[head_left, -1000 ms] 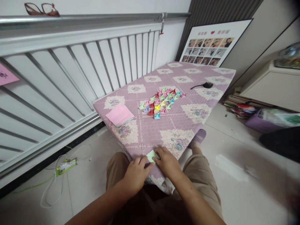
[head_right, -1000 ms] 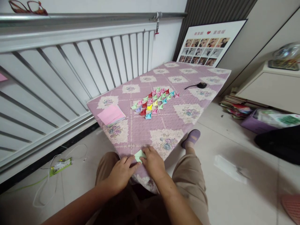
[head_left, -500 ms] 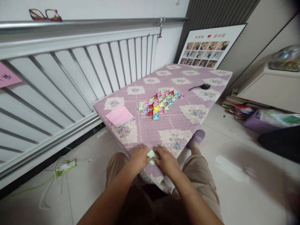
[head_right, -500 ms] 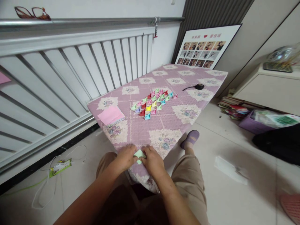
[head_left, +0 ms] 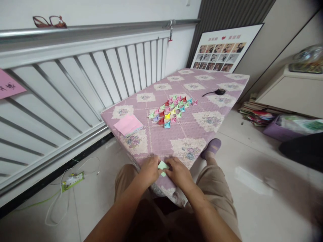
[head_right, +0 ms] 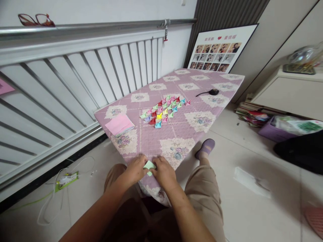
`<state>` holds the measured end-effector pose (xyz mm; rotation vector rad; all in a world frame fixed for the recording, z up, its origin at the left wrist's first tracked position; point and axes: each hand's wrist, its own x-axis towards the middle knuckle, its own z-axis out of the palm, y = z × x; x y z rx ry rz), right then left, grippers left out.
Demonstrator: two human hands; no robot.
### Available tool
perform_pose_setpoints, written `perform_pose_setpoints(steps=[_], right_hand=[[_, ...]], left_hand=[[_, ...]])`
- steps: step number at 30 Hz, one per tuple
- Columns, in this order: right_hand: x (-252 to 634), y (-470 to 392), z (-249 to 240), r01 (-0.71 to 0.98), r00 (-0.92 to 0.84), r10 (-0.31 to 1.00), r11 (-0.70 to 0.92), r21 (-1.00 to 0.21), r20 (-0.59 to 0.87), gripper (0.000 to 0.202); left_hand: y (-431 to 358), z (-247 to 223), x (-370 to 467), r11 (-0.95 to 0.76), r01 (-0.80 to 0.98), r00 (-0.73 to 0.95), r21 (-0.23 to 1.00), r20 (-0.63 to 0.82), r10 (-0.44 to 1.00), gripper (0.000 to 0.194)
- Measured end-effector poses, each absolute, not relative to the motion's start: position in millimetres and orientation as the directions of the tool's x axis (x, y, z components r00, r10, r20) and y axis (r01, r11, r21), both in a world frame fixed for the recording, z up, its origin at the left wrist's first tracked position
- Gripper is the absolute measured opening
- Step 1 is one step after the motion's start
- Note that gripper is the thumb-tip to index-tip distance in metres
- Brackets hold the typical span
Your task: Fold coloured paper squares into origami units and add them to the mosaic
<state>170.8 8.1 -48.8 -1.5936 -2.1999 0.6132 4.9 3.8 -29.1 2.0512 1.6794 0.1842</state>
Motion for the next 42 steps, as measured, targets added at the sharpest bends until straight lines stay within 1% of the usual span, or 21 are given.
perform_pose_setpoints(steps=[4,7,9,12,14,16,18,20,21,23,26,29,32,35,38,42], right_hand=[[171,7,-48,0.795,-0.301,0.953,0.276,-0.54,0.044,0.017],[171,6,-48,0.793,-0.289,0.956,0.265,-0.548,0.043,0.017],[171,6,-48,0.773,-0.291,0.956,0.264,-0.578,0.047,0.016],[172,7,-47,0.674,-0.367,0.925,0.338,-0.658,0.099,0.009],[174,8,-46,0.59,-0.427,0.884,0.431,-0.683,0.19,0.01],[175,9,-44,0.579,-0.454,0.843,0.525,-0.624,0.289,0.011],[176,7,-43,0.643,-0.475,0.807,0.591,-0.487,0.352,0.012],[177,5,-46,0.705,-0.508,0.778,0.622,-0.341,0.369,0.014],[177,3,-48,0.718,-0.525,0.767,0.632,-0.292,0.369,0.015],[179,-2,-56,0.719,-0.552,0.753,0.648,-0.252,0.36,0.015],[183,-10,-67,0.703,-0.561,0.754,0.652,-0.285,0.341,0.013],[188,-16,-72,0.68,-0.556,0.766,0.643,-0.352,0.323,0.012],[191,-19,-73,0.668,-0.53,0.789,0.614,-0.42,0.311,0.01],[190,-19,-71,0.679,-0.478,0.825,0.565,-0.469,0.303,0.013],[187,-19,-69,0.735,-0.398,0.871,0.491,-0.469,0.289,0.021],[181,-19,-69,0.794,-0.316,0.909,0.41,-0.45,0.271,0.026]], left_hand=[[7,-27,4,-0.173,0.902,0.282,0.395,-0.239,0.929,0.012],[7,-29,4,-0.187,0.907,0.289,0.377,-0.234,0.928,0.011],[6,-31,4,-0.189,0.901,0.285,0.391,-0.205,0.936,0.01],[2,-32,5,-0.168,0.876,0.27,0.452,-0.171,0.948,0.007],[-2,-31,4,-0.185,0.86,0.266,0.476,-0.108,0.958,0.006],[-7,-28,4,-0.252,0.867,0.277,0.43,0.005,0.961,0.007],[-11,-26,4,-0.326,0.891,0.318,0.316,0.079,0.945,0.008],[-15,-29,5,-0.364,0.909,0.356,0.203,0.077,0.931,0.012],[-18,-31,6,-0.375,0.912,0.371,0.164,0.058,0.927,0.015],[-22,-38,8,-0.385,0.914,0.386,0.131,0.015,0.922,0.018],[-31,-48,8,-0.387,0.908,0.394,0.162,-0.013,0.919,0.019],[-39,-52,7,-0.348,0.901,0.357,0.259,0.014,0.934,0.016],[-45,-53,5,-0.249,0.895,0.252,0.37,0.04,0.967,0.011],[-46,-53,4,-0.133,0.889,0.135,0.438,0.027,0.99,0.011],[-43,-52,4,-0.055,0.888,0.071,0.457,-0.018,0.997,0.011],[-39,-49,4,-0.011,0.899,0.046,0.438,-0.069,0.997,0.015]])
